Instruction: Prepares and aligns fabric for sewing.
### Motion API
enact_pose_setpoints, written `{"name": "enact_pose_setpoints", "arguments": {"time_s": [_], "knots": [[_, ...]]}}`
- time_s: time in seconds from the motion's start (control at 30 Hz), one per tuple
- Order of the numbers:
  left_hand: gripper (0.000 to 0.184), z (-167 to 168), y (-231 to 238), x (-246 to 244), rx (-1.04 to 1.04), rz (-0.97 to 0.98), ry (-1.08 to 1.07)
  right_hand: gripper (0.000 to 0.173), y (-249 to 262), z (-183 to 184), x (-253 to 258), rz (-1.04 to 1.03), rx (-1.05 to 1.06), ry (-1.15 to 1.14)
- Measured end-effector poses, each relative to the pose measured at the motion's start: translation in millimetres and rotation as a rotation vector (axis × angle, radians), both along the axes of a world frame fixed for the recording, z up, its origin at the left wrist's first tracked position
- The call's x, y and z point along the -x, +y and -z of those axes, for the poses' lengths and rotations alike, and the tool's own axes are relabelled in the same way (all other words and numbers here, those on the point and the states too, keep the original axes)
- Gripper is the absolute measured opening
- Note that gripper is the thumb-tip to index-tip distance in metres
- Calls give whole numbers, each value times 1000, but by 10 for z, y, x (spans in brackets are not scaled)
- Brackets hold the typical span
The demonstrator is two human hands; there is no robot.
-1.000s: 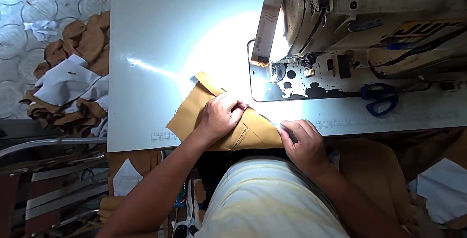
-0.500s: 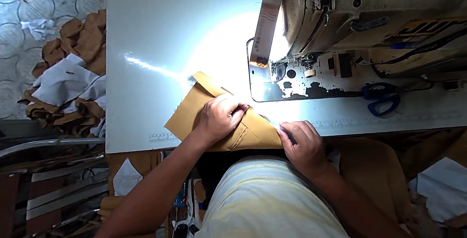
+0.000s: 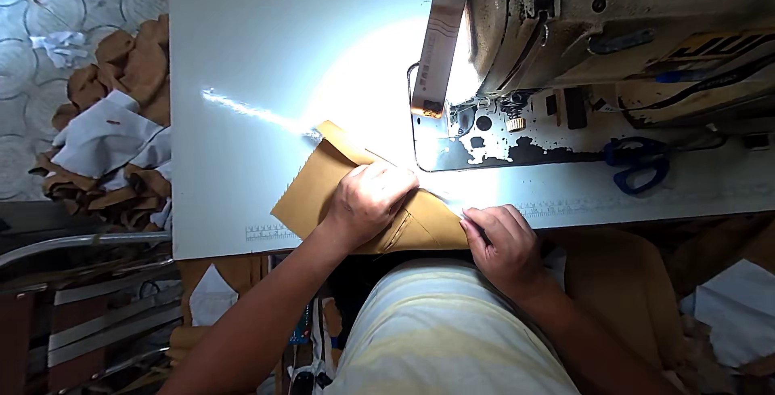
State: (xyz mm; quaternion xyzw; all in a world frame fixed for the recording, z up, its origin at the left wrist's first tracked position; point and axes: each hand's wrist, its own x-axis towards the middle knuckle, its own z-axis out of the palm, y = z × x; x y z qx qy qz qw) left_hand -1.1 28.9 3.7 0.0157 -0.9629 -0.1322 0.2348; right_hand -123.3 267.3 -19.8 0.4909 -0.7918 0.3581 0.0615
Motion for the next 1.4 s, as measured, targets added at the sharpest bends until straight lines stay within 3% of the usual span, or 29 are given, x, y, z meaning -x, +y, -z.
{"name": "enact_pose_setpoints", "arguments": {"time_s": [0.33,0.6,0.9,1.4], "knots": [[13,3,-26,53,-316,-142,-69,16,-21,-29,-16,55,11,-44],[23,-46,-130,58,-310,21,-147,21,-21,-94,0,97,-21,-79],[13,-65,-218,85,-352,18,-192,21,-8,-129,10,96,-51,-122],[39,-328,-253,257,-124,61,-557,30,-218,-668,292,-123,-691,-316]]}}
